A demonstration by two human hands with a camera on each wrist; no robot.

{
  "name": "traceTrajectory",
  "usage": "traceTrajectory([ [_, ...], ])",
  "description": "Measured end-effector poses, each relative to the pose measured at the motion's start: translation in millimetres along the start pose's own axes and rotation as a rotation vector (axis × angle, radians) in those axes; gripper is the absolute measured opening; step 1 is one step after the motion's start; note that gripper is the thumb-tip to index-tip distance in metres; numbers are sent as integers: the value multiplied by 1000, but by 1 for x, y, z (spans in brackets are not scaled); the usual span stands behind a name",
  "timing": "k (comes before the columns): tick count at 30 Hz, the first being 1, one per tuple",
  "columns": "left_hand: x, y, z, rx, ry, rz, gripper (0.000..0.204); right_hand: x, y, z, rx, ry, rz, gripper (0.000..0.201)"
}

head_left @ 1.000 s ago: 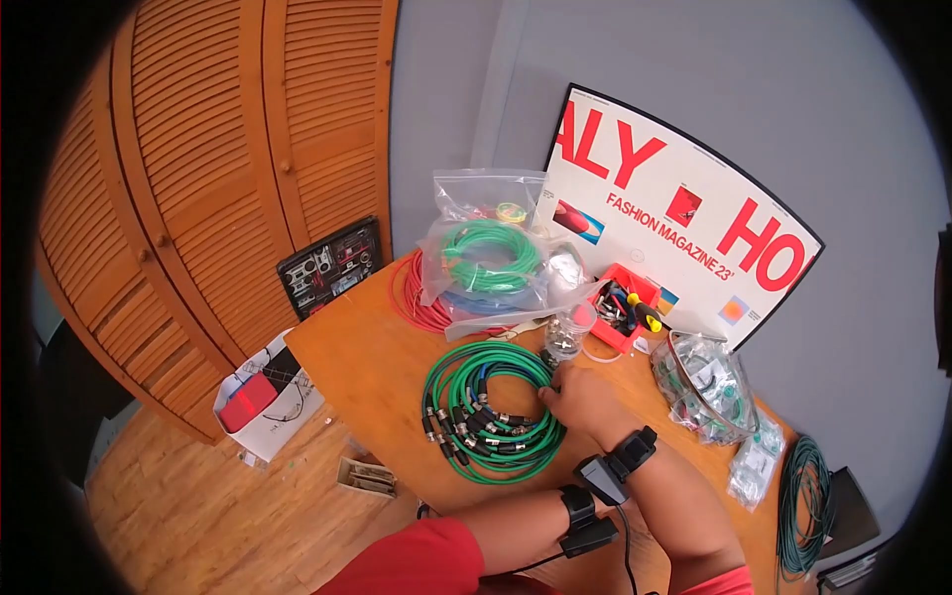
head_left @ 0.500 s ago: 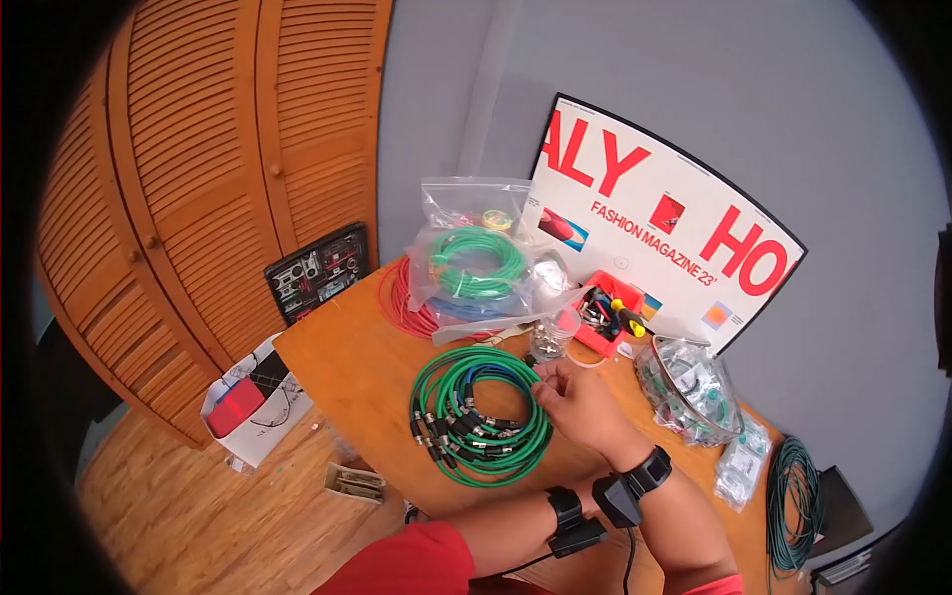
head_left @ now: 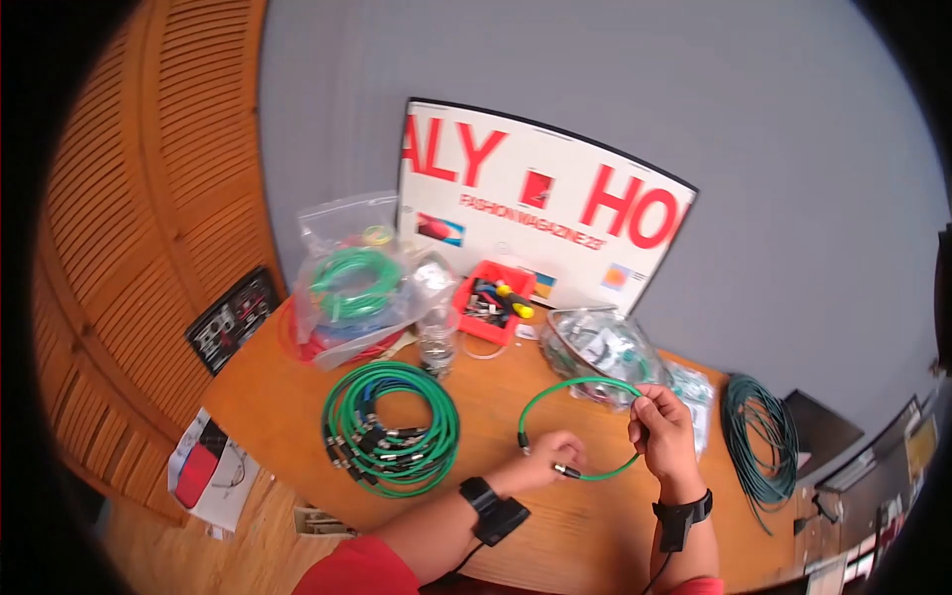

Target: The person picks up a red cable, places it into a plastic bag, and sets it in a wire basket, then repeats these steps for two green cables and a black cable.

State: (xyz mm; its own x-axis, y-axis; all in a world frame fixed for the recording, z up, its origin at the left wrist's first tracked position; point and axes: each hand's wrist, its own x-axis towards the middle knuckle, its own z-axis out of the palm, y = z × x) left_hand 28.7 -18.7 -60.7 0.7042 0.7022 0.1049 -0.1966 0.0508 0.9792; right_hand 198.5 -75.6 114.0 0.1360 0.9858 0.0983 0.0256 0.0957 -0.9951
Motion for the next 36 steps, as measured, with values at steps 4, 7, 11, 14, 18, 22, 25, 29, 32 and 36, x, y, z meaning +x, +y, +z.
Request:
traceTrajectory([
  [4,-8,27,4,-202,55,-211,23,-7,32,-56,116,134,49,18],
  [7,-11,39,8,-275,52,-195,27,-19,41,-70,58,221,102,17],
  [11,-12,42,3,-335,15,-112,31,-27,67,-91,61,269,89,17],
  [14,-17,53,-1,-466,-139,-198,30,-28,88,-97,-23,251,-24,16],
  [18,-25,62,-4,-485,-165,-148,27,-34,77,-96,-230,281,-119,19],
  [22,-32,76,-19,-677,-200,81,21,-35,83,-101,-289,188,-192,19],
  [25,-34,86,-30,-712,-64,214,23,-38,73,-114,-228,87,51,19],
  [29,-33,92,-31,-727,137,310,25,-38,65,-119,-135,71,167,21],
  [32,-33,92,-31,-726,235,325,27,-33,85,-119,-278,202,102,19],
  [36,-26,88,-25,-488,271,305,30,-44,79,-100,-865,274,-72,18],
])
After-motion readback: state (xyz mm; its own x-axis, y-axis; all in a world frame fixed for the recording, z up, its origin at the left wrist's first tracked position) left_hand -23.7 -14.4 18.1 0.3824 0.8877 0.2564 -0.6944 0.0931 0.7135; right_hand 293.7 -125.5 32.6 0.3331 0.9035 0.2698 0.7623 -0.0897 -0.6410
